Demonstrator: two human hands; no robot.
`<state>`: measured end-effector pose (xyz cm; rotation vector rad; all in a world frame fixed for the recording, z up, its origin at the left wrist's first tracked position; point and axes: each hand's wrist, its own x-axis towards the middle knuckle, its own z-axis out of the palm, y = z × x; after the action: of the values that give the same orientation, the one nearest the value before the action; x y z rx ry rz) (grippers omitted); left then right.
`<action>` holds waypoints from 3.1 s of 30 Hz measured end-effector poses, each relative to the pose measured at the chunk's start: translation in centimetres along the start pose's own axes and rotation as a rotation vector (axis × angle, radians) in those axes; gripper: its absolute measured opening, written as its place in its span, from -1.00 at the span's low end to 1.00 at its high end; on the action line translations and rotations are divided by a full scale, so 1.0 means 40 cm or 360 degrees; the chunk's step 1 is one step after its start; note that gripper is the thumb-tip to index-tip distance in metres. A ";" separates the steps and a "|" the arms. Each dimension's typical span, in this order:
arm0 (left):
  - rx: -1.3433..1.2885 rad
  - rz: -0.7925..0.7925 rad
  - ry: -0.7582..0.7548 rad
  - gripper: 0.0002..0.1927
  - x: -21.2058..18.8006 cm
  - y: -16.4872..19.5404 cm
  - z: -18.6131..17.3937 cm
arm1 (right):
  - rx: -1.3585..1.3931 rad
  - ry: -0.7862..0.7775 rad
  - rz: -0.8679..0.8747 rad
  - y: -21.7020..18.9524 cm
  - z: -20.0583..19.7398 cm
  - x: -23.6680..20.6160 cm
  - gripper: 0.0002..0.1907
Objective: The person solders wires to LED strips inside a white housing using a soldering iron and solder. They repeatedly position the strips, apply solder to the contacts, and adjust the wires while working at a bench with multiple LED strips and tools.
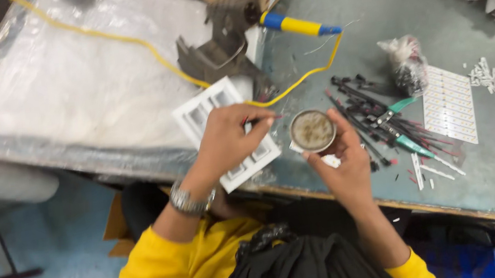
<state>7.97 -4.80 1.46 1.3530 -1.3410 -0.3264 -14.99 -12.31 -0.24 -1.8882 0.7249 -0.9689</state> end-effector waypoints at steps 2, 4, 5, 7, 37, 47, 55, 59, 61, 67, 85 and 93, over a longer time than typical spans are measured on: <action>0.0005 -0.0120 -0.0013 -0.82 -0.013 0.020 -0.002 | -0.0005 -0.0010 0.0039 -0.009 0.006 0.001 -0.16; 0.0045 -0.0121 -0.0021 -0.83 -0.016 0.034 -0.003 | -0.0050 -0.0016 0.0037 -0.018 0.011 0.001 -0.17; 0.0068 -0.0120 -0.0025 -0.83 -0.014 0.038 -0.004 | -0.0098 -0.0013 0.0010 -0.023 0.013 0.001 -0.18; 0.0056 -0.0227 -0.0058 -0.82 -0.013 0.047 -0.007 | -0.0223 0.0003 -0.0062 -0.035 0.016 0.002 -0.20; -0.0400 -0.0469 -0.0020 -0.89 -0.031 0.015 -0.002 | 0.1250 -0.0458 0.0130 0.015 0.051 0.022 -0.03; -0.0913 -0.0597 -0.0140 -0.89 0.012 -0.072 -0.013 | 0.1053 -0.0451 -0.0006 0.009 0.056 0.032 -0.03; -0.0737 -0.0368 -0.0343 -0.84 0.055 -0.066 -0.043 | 0.1046 -0.0206 -0.0264 -0.002 0.009 0.067 -0.14; -0.0544 -0.0260 -0.0377 -0.78 0.063 -0.065 -0.020 | 0.0847 -0.0078 -0.0306 -0.002 -0.036 0.058 -0.14; -0.0442 -0.0208 -0.0384 -0.79 0.071 -0.061 -0.007 | 0.0720 -0.0024 -0.0300 -0.003 -0.048 0.054 -0.12; -0.0577 -0.0166 -0.0450 -0.84 0.071 -0.058 -0.024 | 0.0282 0.0054 -0.0332 0.002 -0.058 0.061 -0.14; -0.0462 0.0031 -0.0008 -0.83 0.024 -0.095 0.021 | -0.0697 0.0172 -0.0576 0.024 0.046 -0.006 -0.14; -0.0208 -0.0056 0.0106 -0.78 -0.035 -0.065 0.025 | -0.0388 0.0133 -0.0517 0.064 0.071 -0.025 -0.16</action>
<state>8.01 -4.94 -1.65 1.2687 -1.2214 -0.3830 -13.40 -11.47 -3.77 -2.2375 0.6172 -1.2118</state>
